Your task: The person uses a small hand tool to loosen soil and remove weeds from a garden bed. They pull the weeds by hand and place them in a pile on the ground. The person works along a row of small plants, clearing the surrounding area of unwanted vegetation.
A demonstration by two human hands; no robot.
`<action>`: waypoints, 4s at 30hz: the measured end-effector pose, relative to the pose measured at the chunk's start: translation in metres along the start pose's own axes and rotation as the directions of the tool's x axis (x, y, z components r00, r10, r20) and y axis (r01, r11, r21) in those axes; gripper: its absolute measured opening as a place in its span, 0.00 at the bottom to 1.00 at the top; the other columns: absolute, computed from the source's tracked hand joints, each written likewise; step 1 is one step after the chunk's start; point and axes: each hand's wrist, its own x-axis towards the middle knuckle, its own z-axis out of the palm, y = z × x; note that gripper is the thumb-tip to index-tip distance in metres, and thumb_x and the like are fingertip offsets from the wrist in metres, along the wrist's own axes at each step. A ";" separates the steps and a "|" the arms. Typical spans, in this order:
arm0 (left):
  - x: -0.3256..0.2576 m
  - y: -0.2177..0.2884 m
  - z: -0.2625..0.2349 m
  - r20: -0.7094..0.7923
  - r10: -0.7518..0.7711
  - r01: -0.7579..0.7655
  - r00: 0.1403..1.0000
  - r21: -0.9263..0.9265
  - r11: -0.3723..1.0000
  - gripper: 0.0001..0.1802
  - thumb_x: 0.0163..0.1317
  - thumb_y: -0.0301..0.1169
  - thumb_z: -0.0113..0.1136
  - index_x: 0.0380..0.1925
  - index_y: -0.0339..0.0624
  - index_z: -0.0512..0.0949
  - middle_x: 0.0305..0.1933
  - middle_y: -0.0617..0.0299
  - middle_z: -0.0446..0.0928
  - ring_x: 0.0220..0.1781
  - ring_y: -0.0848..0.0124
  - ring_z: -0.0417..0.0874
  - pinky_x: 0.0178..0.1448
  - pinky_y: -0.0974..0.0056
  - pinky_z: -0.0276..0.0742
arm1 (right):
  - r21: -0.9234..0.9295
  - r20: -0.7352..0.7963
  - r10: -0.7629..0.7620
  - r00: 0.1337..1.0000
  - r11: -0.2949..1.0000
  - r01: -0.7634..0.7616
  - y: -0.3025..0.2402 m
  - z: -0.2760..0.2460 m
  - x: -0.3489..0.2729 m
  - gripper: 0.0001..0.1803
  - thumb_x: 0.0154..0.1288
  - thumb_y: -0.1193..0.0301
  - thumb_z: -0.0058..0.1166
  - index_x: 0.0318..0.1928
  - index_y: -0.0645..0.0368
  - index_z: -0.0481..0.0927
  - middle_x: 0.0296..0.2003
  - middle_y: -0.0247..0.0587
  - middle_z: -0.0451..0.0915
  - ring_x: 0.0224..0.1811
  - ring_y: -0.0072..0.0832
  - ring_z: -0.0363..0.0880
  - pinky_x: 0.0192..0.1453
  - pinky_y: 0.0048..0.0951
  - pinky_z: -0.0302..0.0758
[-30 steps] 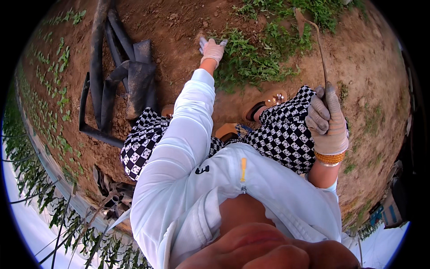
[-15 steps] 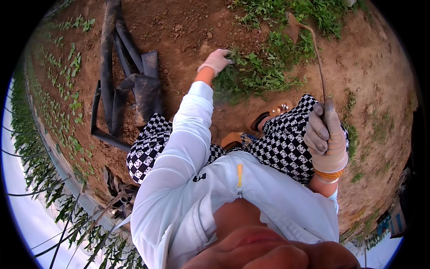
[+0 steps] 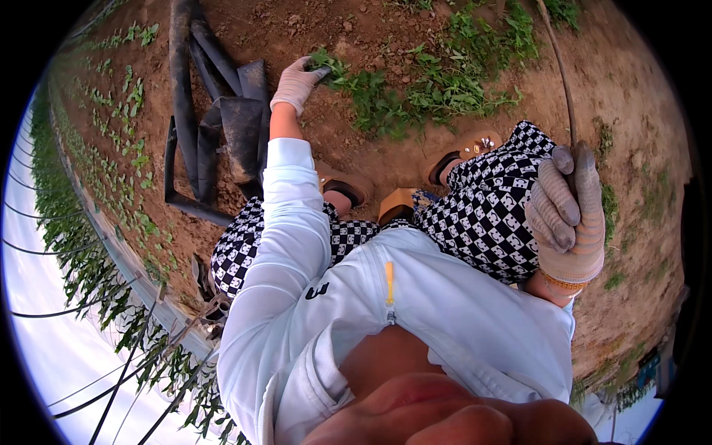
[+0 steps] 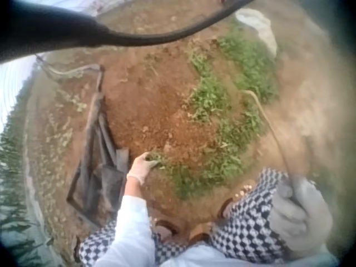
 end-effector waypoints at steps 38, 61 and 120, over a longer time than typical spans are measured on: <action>-0.010 0.024 0.017 0.231 -0.451 0.160 0.862 0.721 0.675 0.46 0.46 0.60 0.71 0.54 0.31 0.77 0.57 0.51 0.78 0.55 0.59 0.80 0.56 0.55 0.75 | -0.778 0.059 0.195 0.979 0.624 -0.077 -0.003 0.042 0.017 0.21 0.73 0.57 0.46 0.45 0.66 0.74 0.16 0.24 0.60 0.14 0.13 0.57 0.17 0.19 0.56; -0.027 0.070 -0.032 -0.094 -0.223 0.191 0.970 -0.269 0.944 0.34 0.65 0.58 0.53 0.51 0.35 0.78 0.48 0.55 0.80 0.44 0.65 0.80 0.51 0.59 0.72 | -0.457 0.254 0.147 0.956 0.889 -0.015 -0.008 0.032 0.006 0.16 0.72 0.56 0.51 0.42 0.57 0.74 0.16 0.21 0.55 0.14 0.13 0.51 0.17 0.17 0.51; -0.086 0.157 0.106 0.168 0.388 0.326 0.906 -0.863 -0.386 0.40 0.68 0.55 0.49 0.66 0.32 0.60 0.75 0.47 0.53 0.76 0.54 0.55 0.77 0.52 0.56 | -0.977 -0.060 -0.903 0.426 -0.034 -0.210 -0.131 -0.248 0.078 0.17 0.55 0.66 0.62 0.40 0.66 0.79 0.37 0.56 0.82 0.42 0.49 0.81 0.49 0.42 0.74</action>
